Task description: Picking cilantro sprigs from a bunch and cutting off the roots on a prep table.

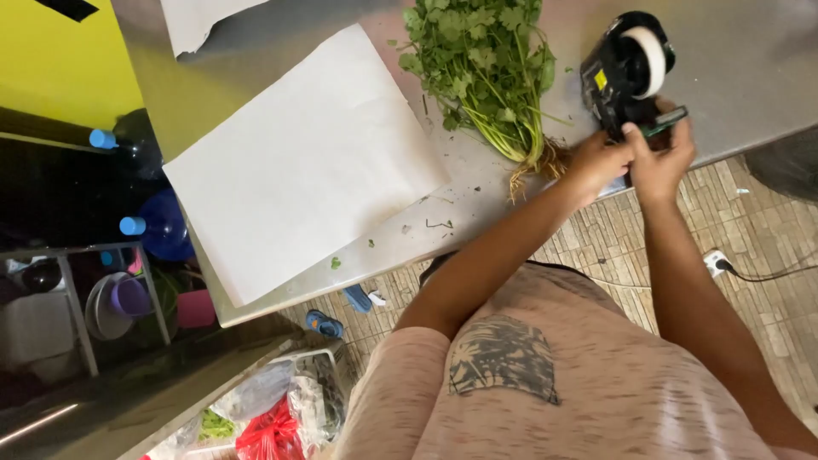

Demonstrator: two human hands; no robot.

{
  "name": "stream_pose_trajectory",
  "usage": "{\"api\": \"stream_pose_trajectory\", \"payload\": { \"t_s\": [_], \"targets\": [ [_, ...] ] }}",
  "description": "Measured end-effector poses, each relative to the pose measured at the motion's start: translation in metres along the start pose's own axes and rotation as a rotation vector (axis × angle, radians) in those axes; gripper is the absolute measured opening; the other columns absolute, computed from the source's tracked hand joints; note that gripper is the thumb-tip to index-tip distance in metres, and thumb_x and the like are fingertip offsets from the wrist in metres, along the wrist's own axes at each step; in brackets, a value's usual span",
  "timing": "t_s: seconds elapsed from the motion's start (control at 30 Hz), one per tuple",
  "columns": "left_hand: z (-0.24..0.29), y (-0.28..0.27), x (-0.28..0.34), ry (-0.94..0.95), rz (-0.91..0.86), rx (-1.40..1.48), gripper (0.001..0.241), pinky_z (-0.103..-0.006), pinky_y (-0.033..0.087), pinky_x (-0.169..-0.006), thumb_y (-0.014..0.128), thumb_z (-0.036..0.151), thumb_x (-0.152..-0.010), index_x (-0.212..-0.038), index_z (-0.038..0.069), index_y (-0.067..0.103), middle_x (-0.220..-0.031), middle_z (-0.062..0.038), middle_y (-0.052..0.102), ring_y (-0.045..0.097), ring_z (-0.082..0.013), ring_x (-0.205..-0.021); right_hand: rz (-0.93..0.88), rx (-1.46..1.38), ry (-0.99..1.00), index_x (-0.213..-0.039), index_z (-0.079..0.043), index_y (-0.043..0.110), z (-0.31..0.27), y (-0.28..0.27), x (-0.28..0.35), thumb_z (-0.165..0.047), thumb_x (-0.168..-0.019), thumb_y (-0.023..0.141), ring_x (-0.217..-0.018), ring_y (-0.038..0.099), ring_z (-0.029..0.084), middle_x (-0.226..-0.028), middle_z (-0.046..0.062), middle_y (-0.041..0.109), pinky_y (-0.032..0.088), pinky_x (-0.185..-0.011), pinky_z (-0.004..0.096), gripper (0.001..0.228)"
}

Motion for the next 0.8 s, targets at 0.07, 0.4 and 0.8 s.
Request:
{"api": "stream_pose_trajectory", "payload": {
  "t_s": [0.07,0.4,0.8],
  "targets": [
    [0.012,-0.001,0.016,0.067,0.021,-0.35,0.038,-0.037,0.043,-0.076,0.055,0.025,-0.095,-0.126,0.003,0.059,-0.103,-0.013,0.061,0.05,-0.0228,-0.087,-0.014,0.082,-0.057,-0.135,0.008,0.061,0.005,0.0,0.003,0.003,-0.096,0.081,-0.118,0.063,0.041,-0.128,0.027,0.065,0.054,-0.096,0.049,0.044],
    [0.048,-0.099,0.027,0.317,0.684,-1.42,0.052,-0.0472,0.06,-0.066,0.079,0.044,-0.085,-0.113,0.006,0.057,-0.104,-0.016,0.067,0.069,-0.0352,-0.091,-0.141,0.236,0.456,-0.155,0.001,0.027,-0.022,-0.017,0.009,0.02,-0.09,0.054,-0.128,0.05,0.038,-0.151,0.025,0.041,0.051,-0.104,0.045,0.072],
    [0.095,-0.133,0.092,0.152,0.343,-0.336,0.057,-0.0416,0.061,-0.097,0.07,0.022,-0.085,-0.135,-0.003,0.058,-0.113,-0.018,0.074,0.073,-0.0304,-0.101,-0.052,-0.129,-0.031,-0.129,0.001,0.061,-0.068,-0.005,0.002,0.02,-0.103,0.047,-0.1,0.057,0.026,-0.119,0.017,0.06,0.051,-0.085,0.035,0.035]
  ]
}}
Point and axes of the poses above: each hand's wrist, its own x-axis away from the middle knuckle, its own y-axis out of the palm, z = x × y, the point moved 6 cm from there along -x, towards the middle knuckle
